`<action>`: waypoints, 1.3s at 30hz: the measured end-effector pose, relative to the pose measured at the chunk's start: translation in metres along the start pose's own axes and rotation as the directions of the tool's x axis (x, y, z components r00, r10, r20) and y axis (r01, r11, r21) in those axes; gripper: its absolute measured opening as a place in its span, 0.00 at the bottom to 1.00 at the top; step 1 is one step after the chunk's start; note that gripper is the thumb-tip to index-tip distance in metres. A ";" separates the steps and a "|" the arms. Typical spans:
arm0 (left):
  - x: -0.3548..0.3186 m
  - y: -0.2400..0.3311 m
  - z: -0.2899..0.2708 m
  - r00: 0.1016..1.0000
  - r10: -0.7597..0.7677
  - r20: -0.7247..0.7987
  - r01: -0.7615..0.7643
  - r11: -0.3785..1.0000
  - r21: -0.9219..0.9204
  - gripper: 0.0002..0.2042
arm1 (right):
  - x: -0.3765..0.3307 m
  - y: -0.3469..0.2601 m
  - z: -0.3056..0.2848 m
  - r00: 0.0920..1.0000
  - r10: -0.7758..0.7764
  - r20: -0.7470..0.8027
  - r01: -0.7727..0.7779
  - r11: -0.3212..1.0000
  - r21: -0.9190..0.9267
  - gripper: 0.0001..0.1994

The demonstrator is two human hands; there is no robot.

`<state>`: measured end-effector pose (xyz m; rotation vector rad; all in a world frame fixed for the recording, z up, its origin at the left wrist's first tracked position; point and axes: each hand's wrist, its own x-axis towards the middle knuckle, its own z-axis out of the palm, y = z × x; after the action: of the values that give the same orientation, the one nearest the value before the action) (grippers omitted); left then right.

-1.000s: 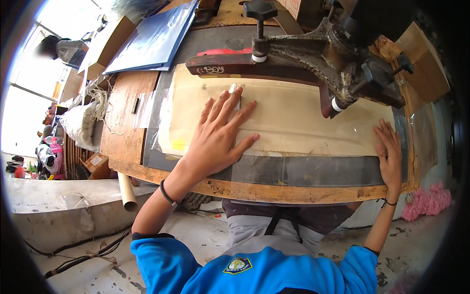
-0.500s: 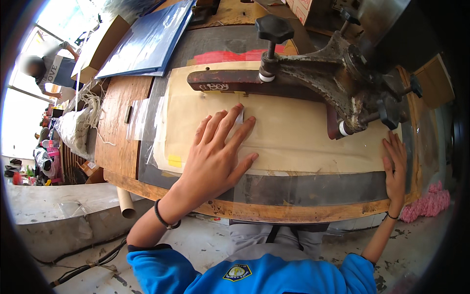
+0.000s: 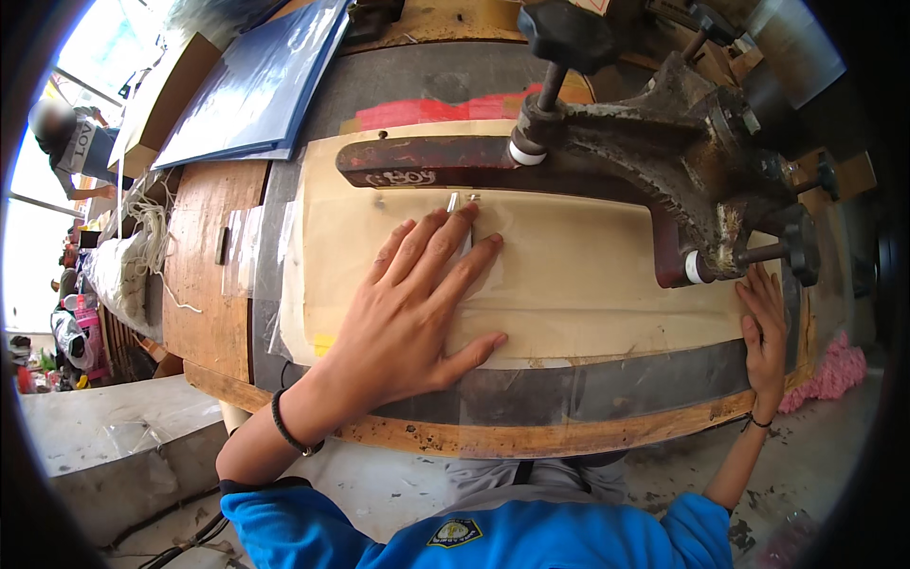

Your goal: The person places a plastic sheet onto the machine bed, aligns a small white block, and lowers the press arm multiple times to apply heat or pressure. They then remove the plastic sheet and handle a transparent plastic sleeve.

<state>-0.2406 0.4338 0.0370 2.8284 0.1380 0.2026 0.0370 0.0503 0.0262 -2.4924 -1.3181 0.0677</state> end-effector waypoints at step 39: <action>0.006 -0.006 0.003 0.997 0.064 -0.035 -0.061 0.996 0.063 0.39 | 0.002 -0.007 0.014 0.999 0.039 -0.017 -0.039 0.999 -0.007 0.21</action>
<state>-0.2349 0.4395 0.0326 2.8943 0.0650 0.2688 0.0301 0.0591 0.0156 -2.5198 -1.2654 0.0509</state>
